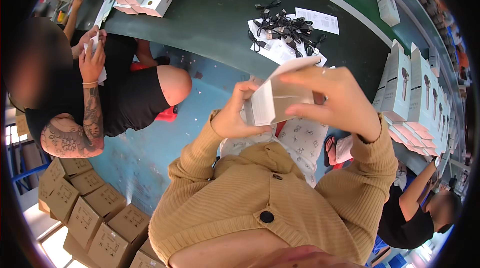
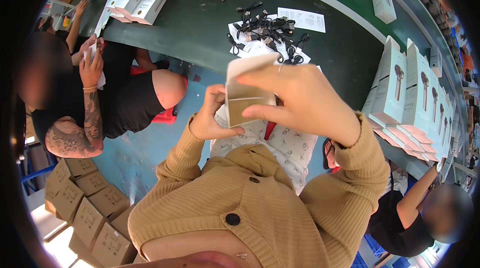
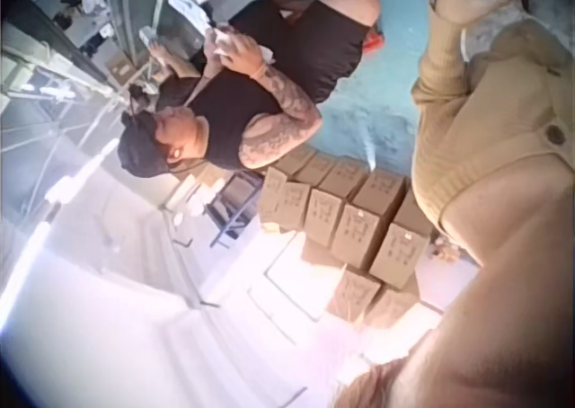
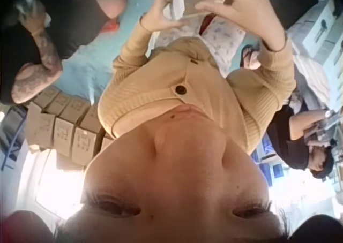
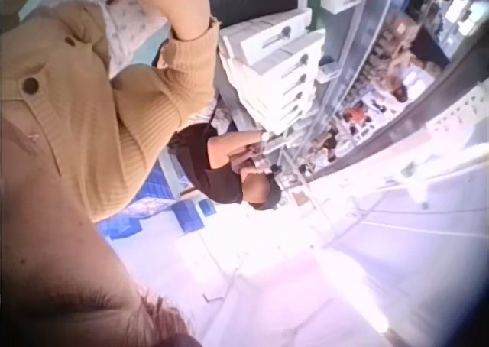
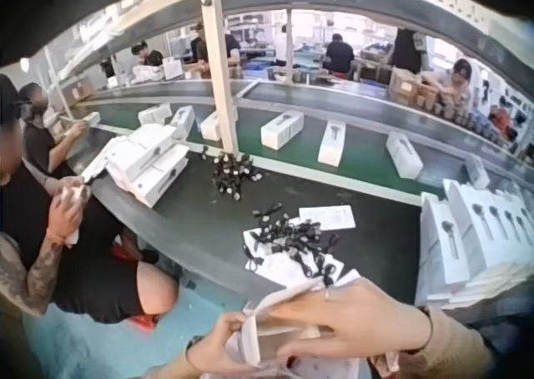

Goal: The recorder is seen putting a hairdryer into a box.

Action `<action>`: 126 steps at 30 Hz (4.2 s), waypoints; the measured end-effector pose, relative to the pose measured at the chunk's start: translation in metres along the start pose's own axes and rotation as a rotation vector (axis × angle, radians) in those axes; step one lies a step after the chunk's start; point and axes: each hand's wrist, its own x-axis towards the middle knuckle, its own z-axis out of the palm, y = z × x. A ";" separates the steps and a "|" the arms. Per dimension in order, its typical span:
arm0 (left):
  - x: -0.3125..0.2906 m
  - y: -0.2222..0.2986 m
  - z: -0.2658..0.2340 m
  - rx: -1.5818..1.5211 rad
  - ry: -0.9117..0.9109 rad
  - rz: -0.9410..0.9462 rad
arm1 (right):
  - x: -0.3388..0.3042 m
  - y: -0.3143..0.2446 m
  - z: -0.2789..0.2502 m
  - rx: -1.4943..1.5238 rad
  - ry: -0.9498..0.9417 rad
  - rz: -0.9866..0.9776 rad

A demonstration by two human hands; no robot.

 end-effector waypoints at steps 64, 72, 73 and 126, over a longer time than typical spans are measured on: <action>0.063 0.022 0.078 -0.594 0.012 -0.336 | -0.291 0.040 -0.254 -0.919 0.701 0.913; 0.062 0.021 -0.040 0.032 0.417 -0.041 | -0.309 0.048 -0.257 -1.009 0.646 0.743; 0.066 0.014 -0.064 0.189 0.481 0.008 | -0.318 0.058 -0.260 -1.131 0.649 0.883; 0.004 0.000 -0.014 -0.186 0.026 -0.303 | 0.008 0.021 -0.009 0.076 -0.149 0.117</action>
